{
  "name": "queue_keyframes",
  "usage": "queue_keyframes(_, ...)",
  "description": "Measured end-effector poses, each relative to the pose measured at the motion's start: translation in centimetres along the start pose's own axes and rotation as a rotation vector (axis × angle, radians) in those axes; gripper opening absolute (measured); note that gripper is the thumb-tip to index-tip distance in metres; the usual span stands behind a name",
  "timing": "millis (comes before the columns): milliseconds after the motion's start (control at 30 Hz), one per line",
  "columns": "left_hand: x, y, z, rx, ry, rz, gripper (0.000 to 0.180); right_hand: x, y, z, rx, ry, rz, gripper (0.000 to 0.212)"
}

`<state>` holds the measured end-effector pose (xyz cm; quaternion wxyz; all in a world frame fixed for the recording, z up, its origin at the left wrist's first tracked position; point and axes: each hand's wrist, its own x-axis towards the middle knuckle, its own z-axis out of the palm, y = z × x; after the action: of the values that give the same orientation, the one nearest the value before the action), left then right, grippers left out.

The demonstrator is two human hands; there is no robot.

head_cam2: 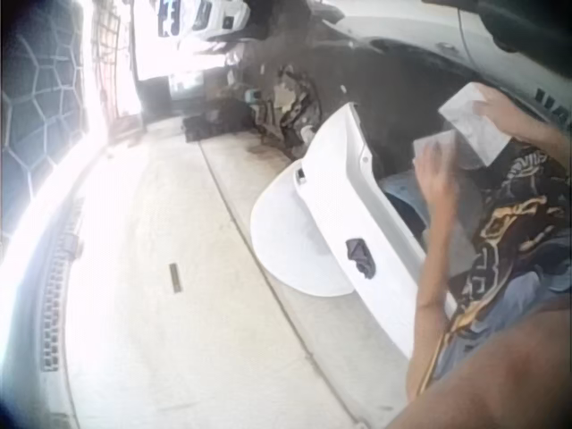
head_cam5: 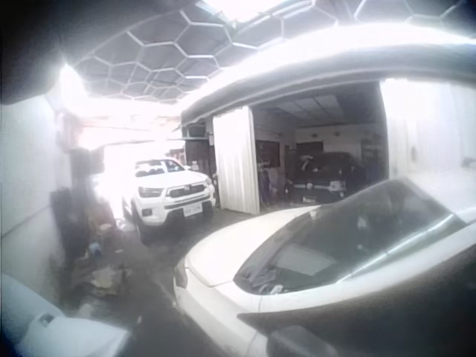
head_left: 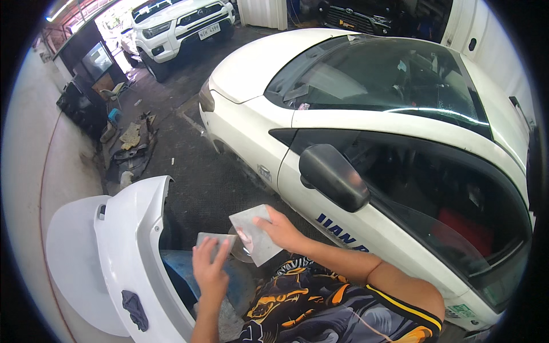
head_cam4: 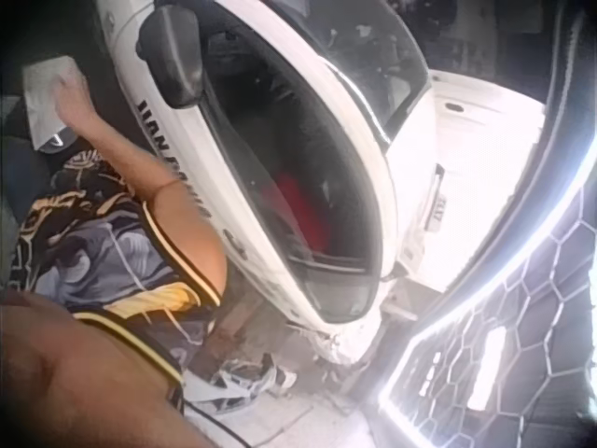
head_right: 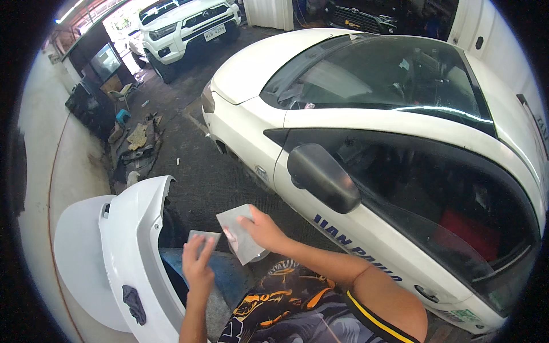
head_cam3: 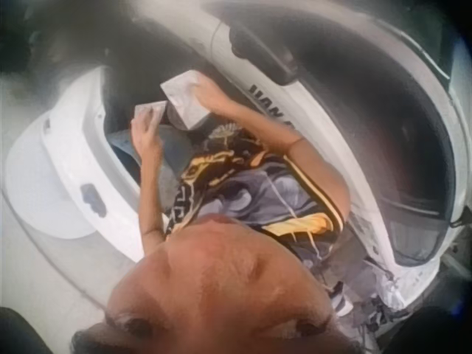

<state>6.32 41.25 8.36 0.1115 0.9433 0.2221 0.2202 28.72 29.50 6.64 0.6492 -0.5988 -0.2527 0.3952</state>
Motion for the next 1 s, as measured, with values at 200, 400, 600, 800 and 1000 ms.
queue_keyframes(200, 2.1, 1.4, -0.4, -0.135, -0.152, 0.121, 0.072, -1.8, -0.4, 0.1, -0.618, -0.049, -0.192, 0.033)
queue_keyframes(400, 1.3, 3.1, 2.4, -0.216, -0.057, 0.192, 0.066, -2.4, -0.7, 0.7, -0.660, 0.031, -0.245, 0.031)
queue_keyframes(600, -0.2, 3.6, 0.9, -0.168, -0.356, 0.296, 0.068, -3.4, -1.9, -1.5, -0.469, 0.215, -0.407, 0.035)
queue_keyframes(800, 0.7, 6.6, -0.1, -0.457, -0.045, 0.283, 0.080, -1.9, -1.3, -1.4, 0.351, 0.126, 0.231, 0.031)
queue_keyframes(1000, -0.2, 3.3, 2.5, -0.202, -0.033, 0.163, 0.083, -3.4, -0.6, -1.5, 0.609, 0.018, 0.533, 0.035)
